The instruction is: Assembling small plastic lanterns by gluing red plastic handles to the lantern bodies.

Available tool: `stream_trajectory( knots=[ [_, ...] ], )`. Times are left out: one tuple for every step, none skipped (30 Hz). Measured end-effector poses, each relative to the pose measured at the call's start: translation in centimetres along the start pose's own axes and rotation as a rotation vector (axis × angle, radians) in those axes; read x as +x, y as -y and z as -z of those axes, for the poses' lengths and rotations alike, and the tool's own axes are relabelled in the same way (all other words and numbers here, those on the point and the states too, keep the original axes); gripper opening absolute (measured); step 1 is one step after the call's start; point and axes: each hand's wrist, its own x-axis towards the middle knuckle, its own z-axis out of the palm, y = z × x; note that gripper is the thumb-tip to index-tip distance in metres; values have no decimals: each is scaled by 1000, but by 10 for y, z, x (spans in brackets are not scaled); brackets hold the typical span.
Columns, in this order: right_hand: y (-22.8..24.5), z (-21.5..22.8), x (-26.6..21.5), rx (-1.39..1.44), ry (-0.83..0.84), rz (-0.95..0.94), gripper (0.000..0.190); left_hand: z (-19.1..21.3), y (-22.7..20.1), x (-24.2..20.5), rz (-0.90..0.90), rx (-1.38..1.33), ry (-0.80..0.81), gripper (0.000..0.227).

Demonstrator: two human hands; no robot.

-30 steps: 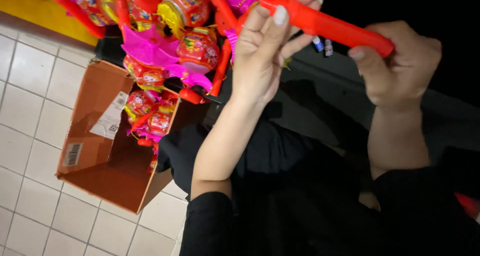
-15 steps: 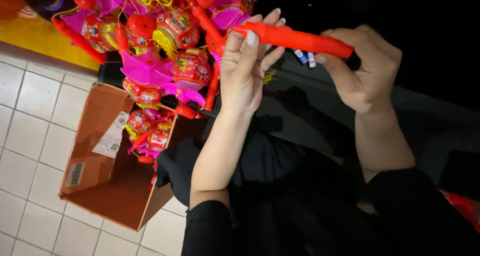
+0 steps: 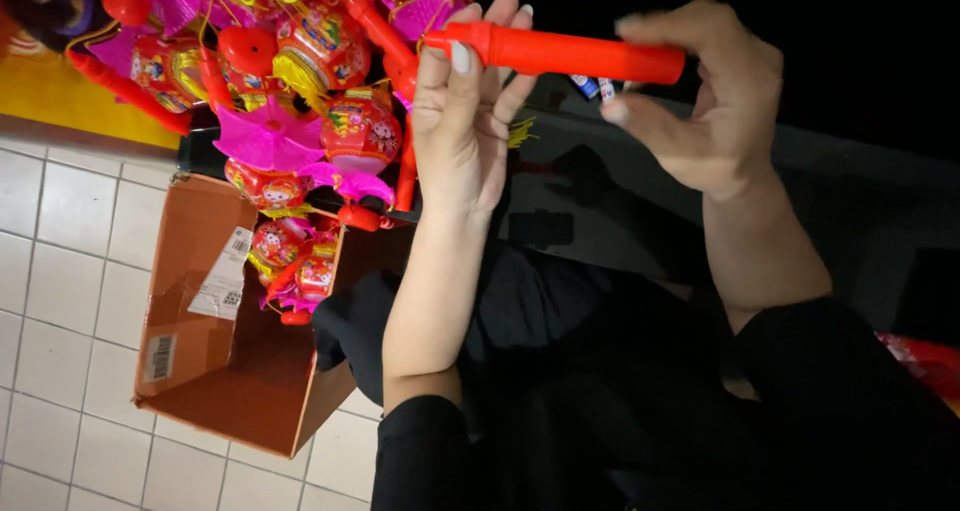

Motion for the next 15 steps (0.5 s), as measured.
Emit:
stream_trajectory(
  knots=[
    [6, -1, 3, 1, -1, 5, 44, 0, 0, 0, -4, 1, 2, 36],
    [12, -3, 5, 101, 26, -128, 38, 0, 1, 0, 2, 14, 13, 36],
    [19, -4, 7, 202, 55, -261, 40, 0, 2, -1, 8, 26, 23, 36],
    [15, -2, 6, 202, 57, -262, 40, -1, 3, -1, 7, 25, 20, 36],
    [11, -1, 6, 151, 68, -201, 36, -1, 3, -1, 1, 30, 19, 36],
    [7, 2, 4, 96, 83, -142, 32, -1, 5, -1, -4, 31, 16, 36],
    [9, 0, 4, 94, 90, -145, 32, -2, 2, -4, -4, 25, 12, 36],
    [9, 1, 5, 12, 45, -50, 31, -4, 2, -3, -2, 21, -5, 37],
    [8, 1, 6, -69, 2, 47, 30, -5, 1, -2, -1, 17, -22, 38],
    [7, 1, 6, -67, 7, 38, 30, -4, 1, -3, 4, 15, -31, 38],
    [6, 1, 6, -58, -8, 105, 22, -3, 1, -3, 7, 9, -19, 37],
    [3, -1, 8, -50, -27, 186, 16, -1, -1, -1, -2, 5, 2, 36],
    [9, -2, 8, -46, -27, 192, 16, 1, -2, -1, -8, 7, 2, 36],
    [14, -1, 8, 42, 22, 26, 30, 1, -3, -1, -4, -2, -6, 36],
    [20, 0, 8, 129, 73, -140, 45, 1, -3, -1, 1, -11, -14, 36]
  ],
)
